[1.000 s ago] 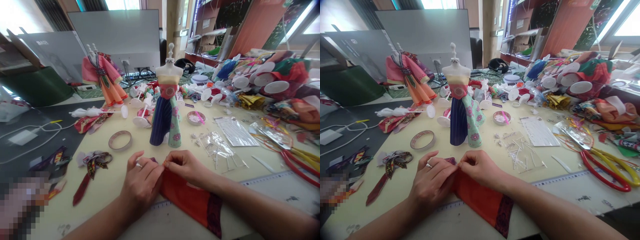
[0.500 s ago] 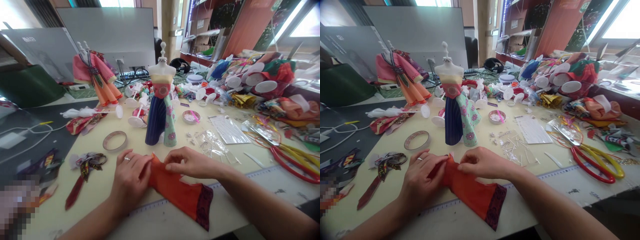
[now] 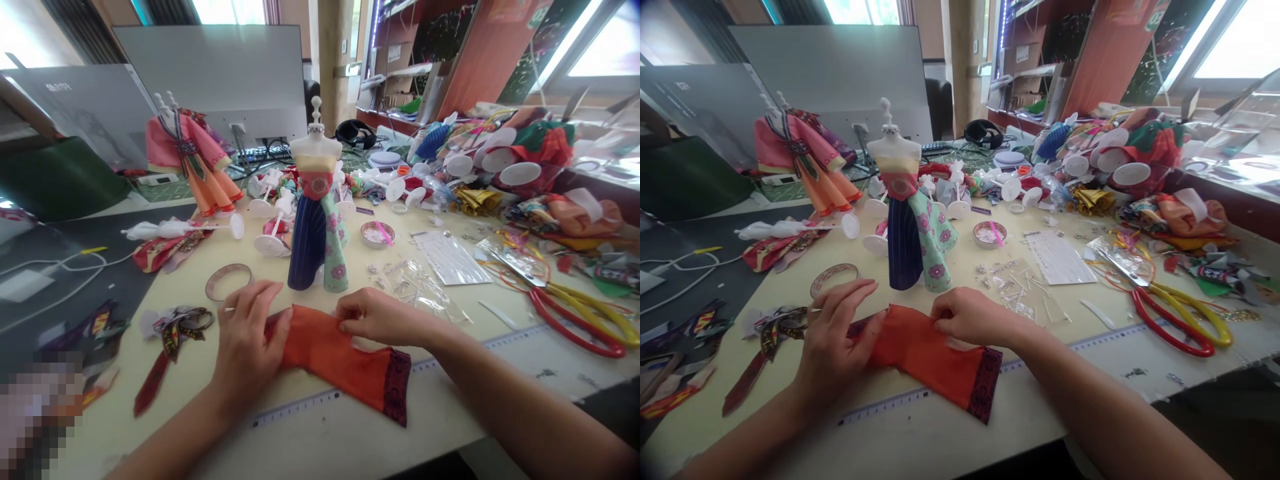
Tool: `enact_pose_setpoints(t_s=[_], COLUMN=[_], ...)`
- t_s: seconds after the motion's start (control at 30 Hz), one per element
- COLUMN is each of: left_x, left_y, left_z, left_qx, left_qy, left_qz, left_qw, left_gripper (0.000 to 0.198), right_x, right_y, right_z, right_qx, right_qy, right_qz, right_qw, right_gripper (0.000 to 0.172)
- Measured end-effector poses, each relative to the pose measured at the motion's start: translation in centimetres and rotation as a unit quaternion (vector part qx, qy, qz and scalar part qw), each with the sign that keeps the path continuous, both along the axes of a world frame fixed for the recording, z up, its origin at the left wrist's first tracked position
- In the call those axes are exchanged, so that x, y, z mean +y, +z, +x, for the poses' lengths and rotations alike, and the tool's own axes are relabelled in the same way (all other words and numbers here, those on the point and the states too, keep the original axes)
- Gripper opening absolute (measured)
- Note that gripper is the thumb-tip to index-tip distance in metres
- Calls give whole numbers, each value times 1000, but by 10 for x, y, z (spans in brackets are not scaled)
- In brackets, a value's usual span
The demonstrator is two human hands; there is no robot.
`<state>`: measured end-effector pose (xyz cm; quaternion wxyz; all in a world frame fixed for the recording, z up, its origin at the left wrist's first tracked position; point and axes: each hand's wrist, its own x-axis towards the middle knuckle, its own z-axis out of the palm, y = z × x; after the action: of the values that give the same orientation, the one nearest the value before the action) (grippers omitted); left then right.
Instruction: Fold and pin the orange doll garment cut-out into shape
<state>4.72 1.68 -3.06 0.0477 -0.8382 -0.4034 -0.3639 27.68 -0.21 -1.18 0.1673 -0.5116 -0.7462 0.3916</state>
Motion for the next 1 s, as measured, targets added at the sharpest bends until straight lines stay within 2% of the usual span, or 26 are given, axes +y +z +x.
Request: enact_pose_setpoints(t_s=[0.1, 0.17, 0.27, 0.33, 0.47, 0.6, 0.73, 1.0], left_x=[-5, -9, -13, -12, -7, -3, -3, -6], left_y=[6, 11, 20, 25, 28, 21, 20, 22], left_z=[8, 16, 30, 37, 42, 38, 33, 31], left_qx=[-2, 19, 50, 49, 6, -52, -68, -75], left_qy=[-94, -154, -189, -184, -139, -114, -102, -102], left_qz=[17, -35, -158, -243, -363, -436, -465, -468], left_qw=[995, 987, 968, 951, 922, 891, 877, 875], left_gripper=[37, 41, 49, 44, 13, 15, 16, 16], right_x=[0, -1, -3, -4, -4, -2, 0, -3], right_y=[-2, -2, 2, 4, 5, 2, 0, 2], right_z=[0, -1, -4, -5, -2, 2, 0, -12], right_qx=[36, 60, 86, 99, 96, 94, 135, 200], right_qy=[9, 20, 38, 41, 11, -3, -16, -53], right_qz=[9, 25, 55, 67, 59, 37, 21, 32], right_qw=[999, 998, 994, 992, 994, 995, 990, 978], right_gripper=[14, 16, 16, 15, 12, 13, 15, 13])
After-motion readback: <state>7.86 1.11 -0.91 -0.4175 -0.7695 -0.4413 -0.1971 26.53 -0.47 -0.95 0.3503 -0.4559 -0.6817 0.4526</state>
